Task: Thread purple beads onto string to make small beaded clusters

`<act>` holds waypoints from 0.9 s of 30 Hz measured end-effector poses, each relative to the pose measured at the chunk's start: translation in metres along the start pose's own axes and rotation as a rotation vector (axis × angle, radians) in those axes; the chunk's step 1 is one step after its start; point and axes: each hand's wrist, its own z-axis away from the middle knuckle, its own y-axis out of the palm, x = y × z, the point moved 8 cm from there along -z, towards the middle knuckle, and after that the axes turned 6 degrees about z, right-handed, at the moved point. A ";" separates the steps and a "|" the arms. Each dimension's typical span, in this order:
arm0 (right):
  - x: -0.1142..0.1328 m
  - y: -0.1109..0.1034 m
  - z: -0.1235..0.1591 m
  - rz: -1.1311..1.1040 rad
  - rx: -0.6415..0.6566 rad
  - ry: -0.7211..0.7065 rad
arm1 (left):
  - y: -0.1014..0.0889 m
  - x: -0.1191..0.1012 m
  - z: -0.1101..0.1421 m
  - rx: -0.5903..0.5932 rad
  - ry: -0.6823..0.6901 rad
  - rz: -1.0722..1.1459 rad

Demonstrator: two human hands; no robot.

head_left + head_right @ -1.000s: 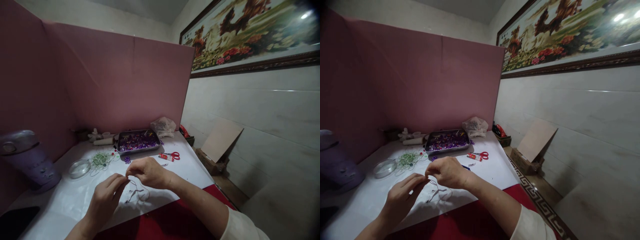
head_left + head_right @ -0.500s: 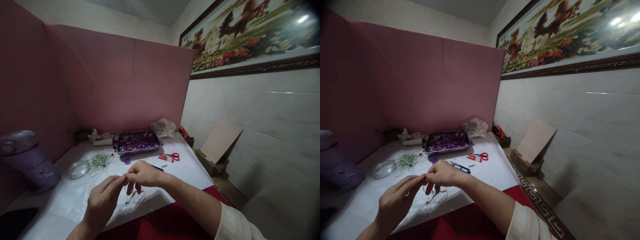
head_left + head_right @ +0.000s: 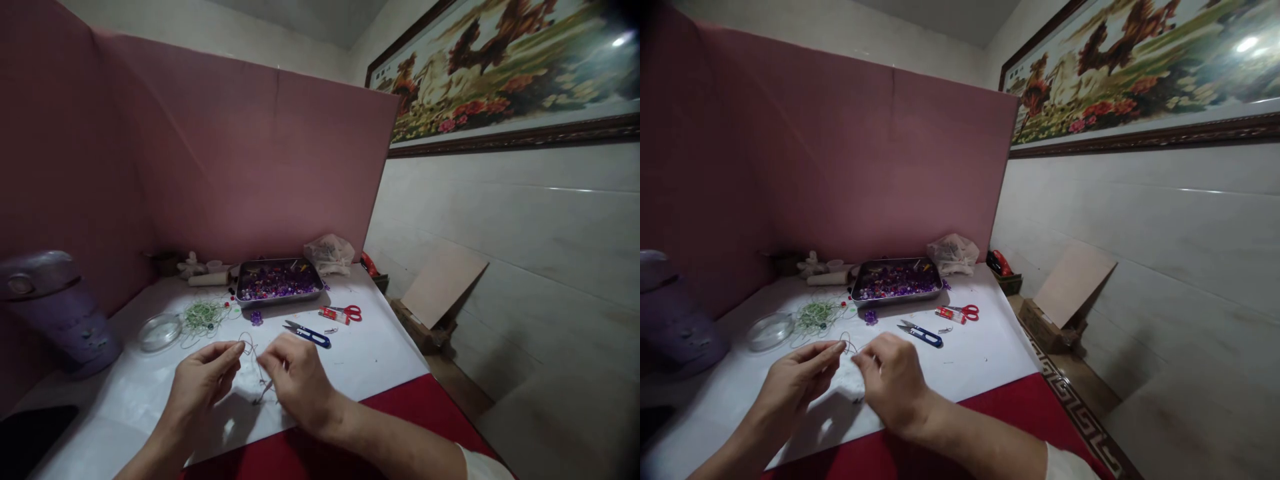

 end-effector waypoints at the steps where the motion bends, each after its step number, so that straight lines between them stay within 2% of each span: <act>1: 0.002 0.008 0.008 -0.067 0.060 -0.007 | 0.001 0.002 -0.001 0.009 -0.026 0.038; 2: 0.002 0.014 0.015 -0.131 0.079 -0.013 | 0.001 0.004 -0.001 0.020 -0.043 0.064; 5: -0.005 0.023 0.024 -0.225 0.031 0.002 | 0.003 0.007 0.000 0.059 -0.069 0.087; 8: -0.025 0.038 0.020 -0.313 0.055 0.154 | 0.004 0.010 0.001 0.081 -0.087 0.090; 11: -0.043 0.055 0.016 -0.501 0.120 0.339 | 0.005 0.012 0.001 0.093 -0.105 0.080; 14: -0.050 0.065 0.017 -0.583 0.161 0.428 | 0.005 0.014 0.001 0.073 -0.121 0.052; 21: -0.048 0.068 0.031 -0.458 0.255 0.410 | 0.006 0.018 0.000 0.069 -0.128 -0.034; 27: -0.027 0.045 0.025 -0.205 0.227 0.191 | 0.004 0.014 0.002 0.046 -0.095 -0.028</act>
